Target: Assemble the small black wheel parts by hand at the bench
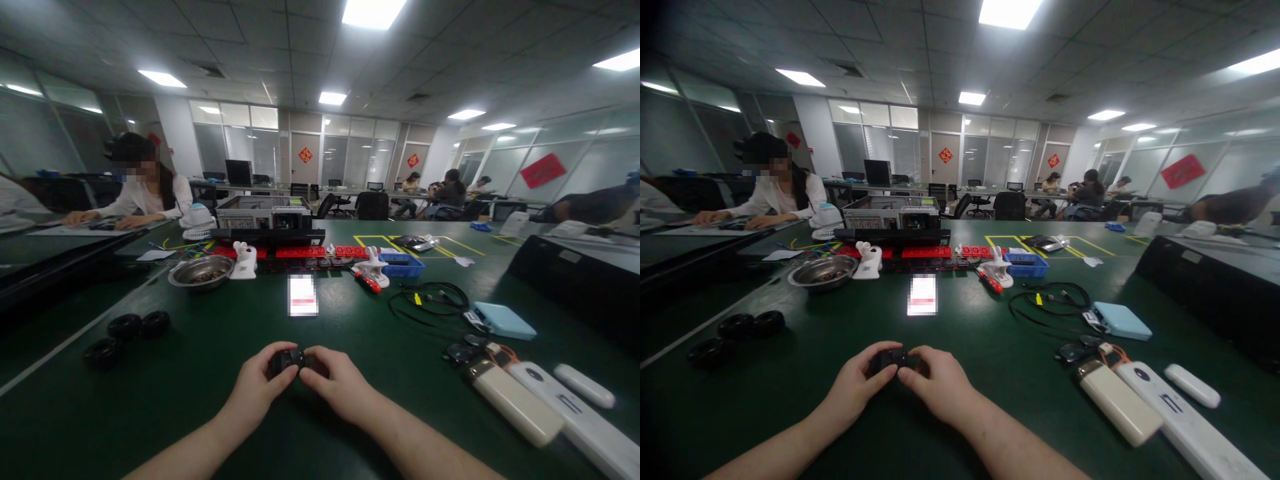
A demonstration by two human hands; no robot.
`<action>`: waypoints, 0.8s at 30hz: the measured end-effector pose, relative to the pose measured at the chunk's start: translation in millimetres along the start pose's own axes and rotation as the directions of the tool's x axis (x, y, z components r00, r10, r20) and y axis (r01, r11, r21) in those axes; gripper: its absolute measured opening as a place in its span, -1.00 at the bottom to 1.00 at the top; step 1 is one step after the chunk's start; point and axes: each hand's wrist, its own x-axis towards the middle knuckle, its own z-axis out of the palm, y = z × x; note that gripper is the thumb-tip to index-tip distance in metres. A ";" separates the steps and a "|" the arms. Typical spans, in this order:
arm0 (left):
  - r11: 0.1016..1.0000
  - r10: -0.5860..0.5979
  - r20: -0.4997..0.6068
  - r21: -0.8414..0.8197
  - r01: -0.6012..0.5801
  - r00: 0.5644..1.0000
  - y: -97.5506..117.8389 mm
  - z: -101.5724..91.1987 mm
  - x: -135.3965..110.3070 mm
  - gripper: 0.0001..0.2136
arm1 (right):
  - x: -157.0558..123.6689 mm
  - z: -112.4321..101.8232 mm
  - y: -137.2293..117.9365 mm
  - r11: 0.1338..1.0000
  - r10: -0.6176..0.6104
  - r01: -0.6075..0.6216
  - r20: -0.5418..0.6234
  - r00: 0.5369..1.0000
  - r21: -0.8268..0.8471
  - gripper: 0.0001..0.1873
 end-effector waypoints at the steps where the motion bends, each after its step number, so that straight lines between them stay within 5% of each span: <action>1: 1.000 -0.001 -0.006 0.023 0.001 1.000 1.3 0.3 -0.5 -0.71 | 1.1 0.3 1.8 0.999 0.020 -0.020 -0.005 1.000 0.032 -0.68; 5: 0.993 0.037 -0.007 0.112 -0.036 0.999 5.6 0.9 -2.9 -0.71 | 3.5 0.8 4.9 0.991 0.065 -0.064 -0.009 0.998 0.117 -0.54; 14: 0.985 0.088 0.025 0.147 -0.090 0.996 4.2 2.0 -5.8 -0.69 | 5.0 3.0 8.4 0.991 0.076 -0.078 0.024 0.997 0.105 -0.68; 18: 1.000 0.012 0.028 0.000 -0.012 1.000 1.3 0.3 -3.7 -0.67 | 2.1 1.3 2.3 0.996 -0.008 0.010 -0.017 1.000 0.087 -0.82; 24: 0.961 -0.166 0.128 -0.201 0.190 0.978 4.0 0.4 1.1 -0.68 | -4.7 -1.9 -7.2 0.995 -0.065 0.063 -0.019 0.998 -0.073 -0.68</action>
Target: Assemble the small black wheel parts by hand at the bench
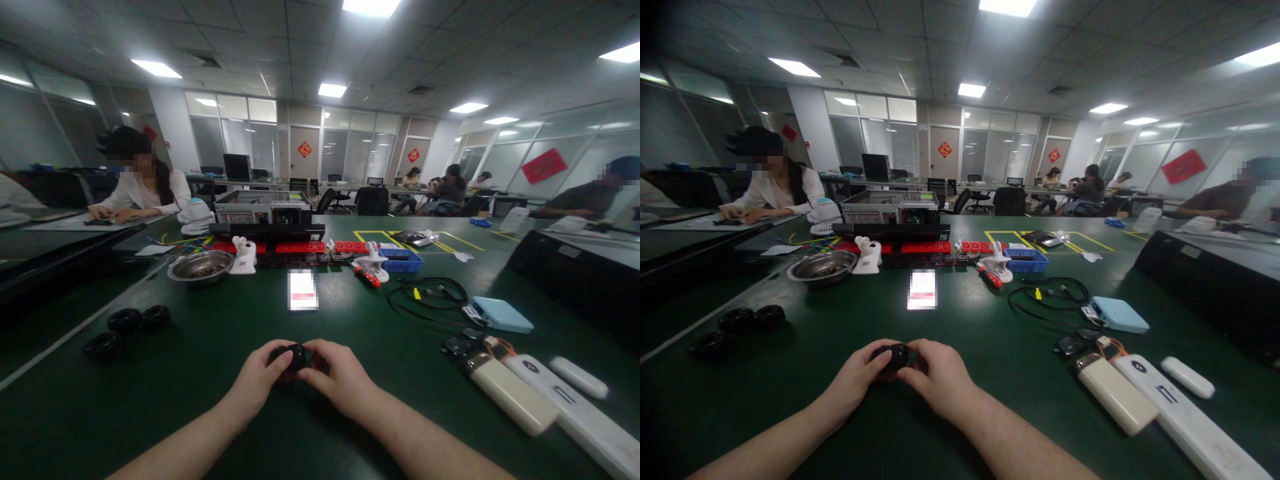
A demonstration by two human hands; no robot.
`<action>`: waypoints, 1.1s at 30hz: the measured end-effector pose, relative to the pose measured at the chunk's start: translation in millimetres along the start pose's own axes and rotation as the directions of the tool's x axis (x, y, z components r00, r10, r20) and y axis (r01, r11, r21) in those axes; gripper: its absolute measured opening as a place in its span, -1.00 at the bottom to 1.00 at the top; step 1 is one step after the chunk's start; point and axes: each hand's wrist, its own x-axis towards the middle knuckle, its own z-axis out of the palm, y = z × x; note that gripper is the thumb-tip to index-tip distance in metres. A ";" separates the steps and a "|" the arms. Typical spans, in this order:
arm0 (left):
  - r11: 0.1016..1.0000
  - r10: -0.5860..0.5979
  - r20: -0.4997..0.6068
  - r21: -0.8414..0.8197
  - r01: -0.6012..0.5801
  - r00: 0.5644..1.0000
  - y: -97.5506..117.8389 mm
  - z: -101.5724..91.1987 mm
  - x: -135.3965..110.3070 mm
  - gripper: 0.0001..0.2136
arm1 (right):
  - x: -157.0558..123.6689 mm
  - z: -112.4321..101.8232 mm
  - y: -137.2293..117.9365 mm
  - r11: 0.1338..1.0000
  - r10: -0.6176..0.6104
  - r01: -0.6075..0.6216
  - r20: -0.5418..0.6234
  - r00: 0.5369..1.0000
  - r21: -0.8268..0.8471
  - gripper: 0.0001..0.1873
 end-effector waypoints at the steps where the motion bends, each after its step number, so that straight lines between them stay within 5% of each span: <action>1: 1.000 0.017 -0.026 0.022 -0.017 1.000 0.4 0.0 0.4 -0.70 | 0.4 0.2 1.2 1.000 0.013 -0.013 0.004 1.000 -0.009 -0.66; 7: 0.959 0.209 -0.144 0.226 -0.174 0.967 -5.4 -0.8 0.7 -0.68 | 7.7 5.4 18.8 0.985 0.121 -0.117 -0.023 0.992 0.123 -0.58; 14: 0.804 0.404 0.027 0.467 -0.369 0.914 -11.0 0.1 -3.7 -0.69 | 8.9 7.6 22.0 0.971 0.117 -0.126 0.057 0.992 0.201 -0.53; 19: 0.791 0.394 0.059 0.487 -0.371 0.917 -12.1 -0.1 -5.2 -0.69 | 9.7 4.8 18.8 0.954 0.132 -0.156 0.110 0.985 0.257 -0.60; 25: 0.930 0.243 -0.030 0.291 -0.224 0.970 -10.2 -3.1 -3.5 -0.64 | 4.6 0.5 6.3 0.984 0.023 -0.028 0.032 0.999 0.174 -0.81; 29: 0.982 0.166 -0.009 0.087 -0.165 0.986 -8.7 -3.5 1.3 -0.70 | -2.8 -0.8 -5.4 0.998 -0.061 0.061 -0.027 0.998 0.015 -0.64; 33: 0.972 0.185 -0.064 0.162 -0.172 0.981 -5.9 -2.3 0.4 -0.73 | -2.6 0.7 -3.1 1.000 -0.003 0.004 -0.038 0.999 0.024 -0.58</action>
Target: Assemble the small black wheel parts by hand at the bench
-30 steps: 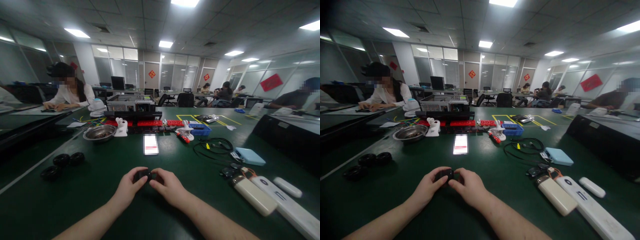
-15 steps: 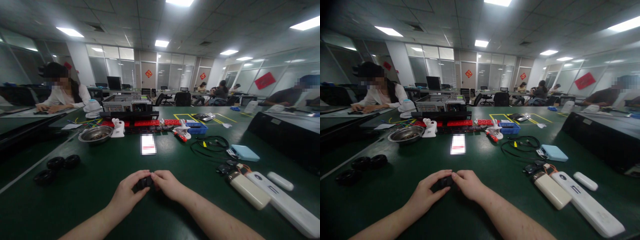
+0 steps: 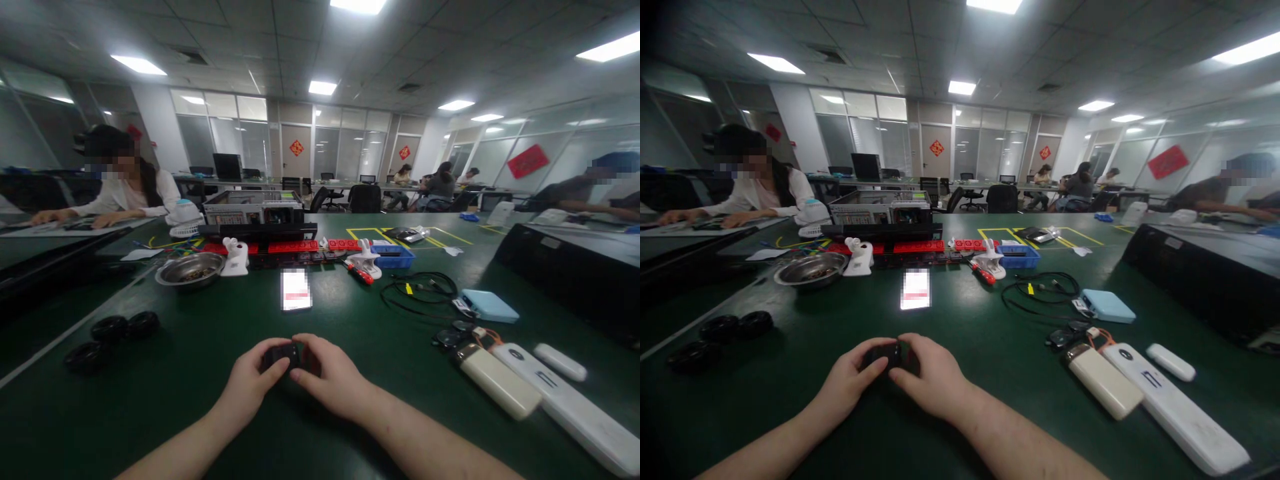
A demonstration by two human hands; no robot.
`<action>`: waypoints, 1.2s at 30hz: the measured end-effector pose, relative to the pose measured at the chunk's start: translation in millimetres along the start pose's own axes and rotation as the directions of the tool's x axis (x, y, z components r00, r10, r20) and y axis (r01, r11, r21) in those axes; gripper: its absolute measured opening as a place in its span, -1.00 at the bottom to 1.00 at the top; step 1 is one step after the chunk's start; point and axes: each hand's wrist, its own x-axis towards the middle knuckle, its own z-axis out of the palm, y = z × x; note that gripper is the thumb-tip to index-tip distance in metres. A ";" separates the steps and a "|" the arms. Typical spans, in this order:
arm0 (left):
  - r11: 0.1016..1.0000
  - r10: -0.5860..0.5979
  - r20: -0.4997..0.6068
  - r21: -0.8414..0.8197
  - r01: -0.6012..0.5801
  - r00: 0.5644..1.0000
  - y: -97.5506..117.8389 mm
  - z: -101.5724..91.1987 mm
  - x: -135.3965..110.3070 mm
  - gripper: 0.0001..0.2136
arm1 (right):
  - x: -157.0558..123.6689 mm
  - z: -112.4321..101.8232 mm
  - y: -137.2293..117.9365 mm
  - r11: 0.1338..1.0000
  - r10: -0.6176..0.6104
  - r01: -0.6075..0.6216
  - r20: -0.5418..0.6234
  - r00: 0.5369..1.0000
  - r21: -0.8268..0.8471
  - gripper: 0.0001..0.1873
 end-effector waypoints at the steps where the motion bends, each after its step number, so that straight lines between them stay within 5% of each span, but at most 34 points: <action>1: 0.999 0.009 -0.017 0.037 -0.009 1.000 1.1 0.1 -1.0 -0.72 | 1.4 0.6 2.8 0.999 0.023 -0.023 -0.005 1.000 0.028 -0.60; 4: 0.988 0.037 -0.047 0.149 -0.030 0.998 4.2 0.6 -3.9 -0.69 | 6.7 3.2 13.2 0.988 0.078 -0.075 -0.021 0.997 0.138 -0.70; 9: 0.954 0.151 -0.031 0.268 -0.137 0.988 2.9 2.7 -4.5 -0.69 | 11.4 8.5 25.5 0.950 0.190 -0.210 0.108 0.976 0.233 -0.55; 14: 0.951 0.150 -0.005 0.274 -0.143 0.989 2.4 2.4 -5.4 -0.68 | 12.4 9.3 25.7 0.946 0.171 -0.199 0.125 0.977 0.255 -0.66; 19: 0.992 0.018 -0.019 0.128 -0.016 1.000 3.8 0.2 -3.6 -0.66 | 7.6 2.3 11.3 0.986 0.071 -0.081 0.071 0.995 0.148 -0.82; 24: 0.982 -0.124 0.068 -0.132 0.132 0.990 3.3 1.1 2.8 -0.68 | 1.3 -1.9 -0.1 0.998 -0.010 0.013 0.052 0.999 -0.056 -0.73; 31: 0.991 -0.046 -0.052 0.123 0.052 0.998 10.3 1.7 -0.4 -0.71 | 8.7 4.9 20.3 0.987 0.100 -0.105 0.046 0.994 0.125 -0.67; 36: 0.971 0.077 -0.028 0.228 -0.069 0.997 6.6 2.6 -3.9 -0.70 | 11.4 8.1 27.0 0.965 0.155 -0.172 0.097 0.983 0.200 -0.54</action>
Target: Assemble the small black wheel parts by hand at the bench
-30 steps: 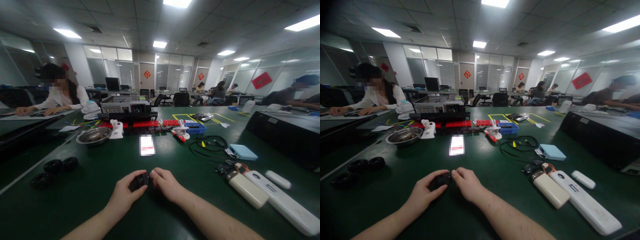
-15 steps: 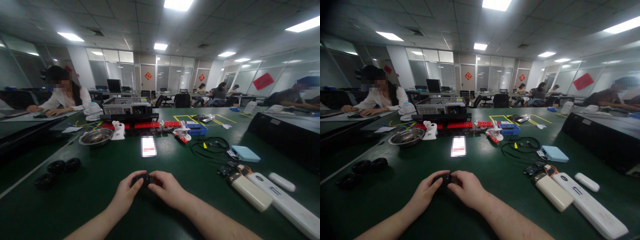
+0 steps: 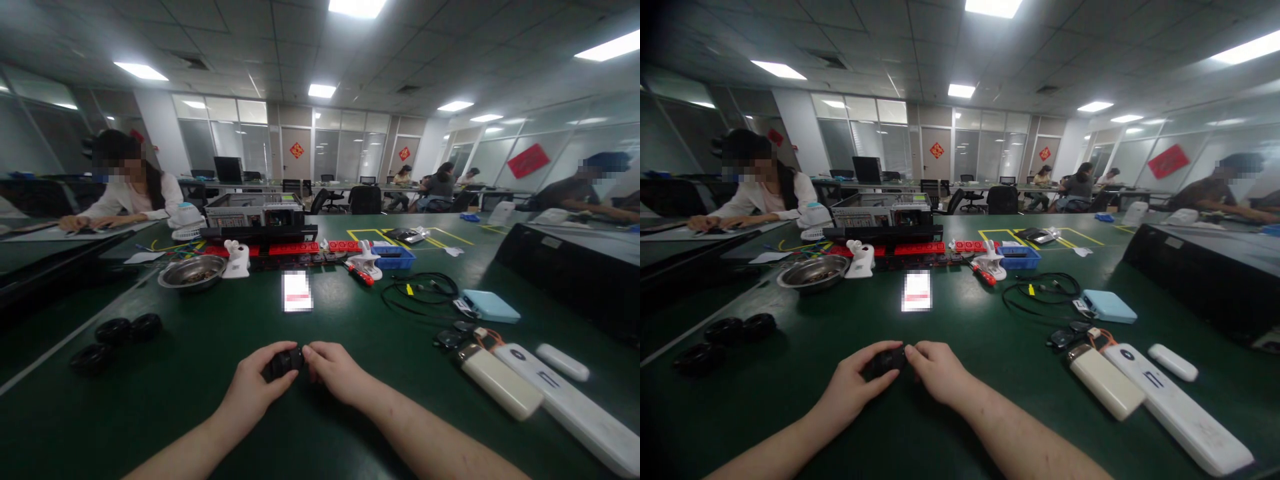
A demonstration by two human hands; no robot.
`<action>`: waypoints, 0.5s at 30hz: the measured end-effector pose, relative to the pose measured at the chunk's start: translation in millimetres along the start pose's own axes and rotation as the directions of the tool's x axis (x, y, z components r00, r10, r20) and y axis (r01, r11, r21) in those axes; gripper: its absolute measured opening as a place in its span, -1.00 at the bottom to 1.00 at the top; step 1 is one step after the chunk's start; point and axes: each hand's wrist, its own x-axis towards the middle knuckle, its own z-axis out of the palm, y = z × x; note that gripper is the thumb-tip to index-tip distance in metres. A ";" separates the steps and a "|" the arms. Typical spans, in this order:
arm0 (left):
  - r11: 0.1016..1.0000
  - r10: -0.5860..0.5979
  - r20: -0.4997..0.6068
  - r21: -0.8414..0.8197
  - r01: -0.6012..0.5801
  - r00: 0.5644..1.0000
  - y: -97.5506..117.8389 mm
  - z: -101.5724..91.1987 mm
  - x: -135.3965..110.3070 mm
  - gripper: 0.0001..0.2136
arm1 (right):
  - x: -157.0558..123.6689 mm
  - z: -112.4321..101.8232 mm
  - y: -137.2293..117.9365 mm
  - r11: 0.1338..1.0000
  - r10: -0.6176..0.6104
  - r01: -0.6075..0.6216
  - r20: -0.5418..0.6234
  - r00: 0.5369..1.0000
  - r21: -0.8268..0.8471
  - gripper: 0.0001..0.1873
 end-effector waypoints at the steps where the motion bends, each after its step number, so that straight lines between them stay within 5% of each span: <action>1: 1.000 0.020 0.009 0.015 -0.021 1.000 -0.3 0.2 -0.7 -0.70 | 0.0 0.1 -0.2 1.000 0.002 -0.002 0.011 1.000 0.010 -0.56; 8: 1.000 -0.006 0.057 -0.004 0.006 0.998 0.4 -0.7 -1.7 -0.66 | -1.5 -2.3 -6.9 1.000 -0.007 0.007 0.024 1.000 0.023 -0.72; 15: 0.931 -0.104 0.199 -0.325 0.165 0.974 -3.8 0.9 4.1 -0.66 | -10.8 -6.3 -23.4 0.967 -0.174 0.169 -0.008 0.985 -0.191 -0.73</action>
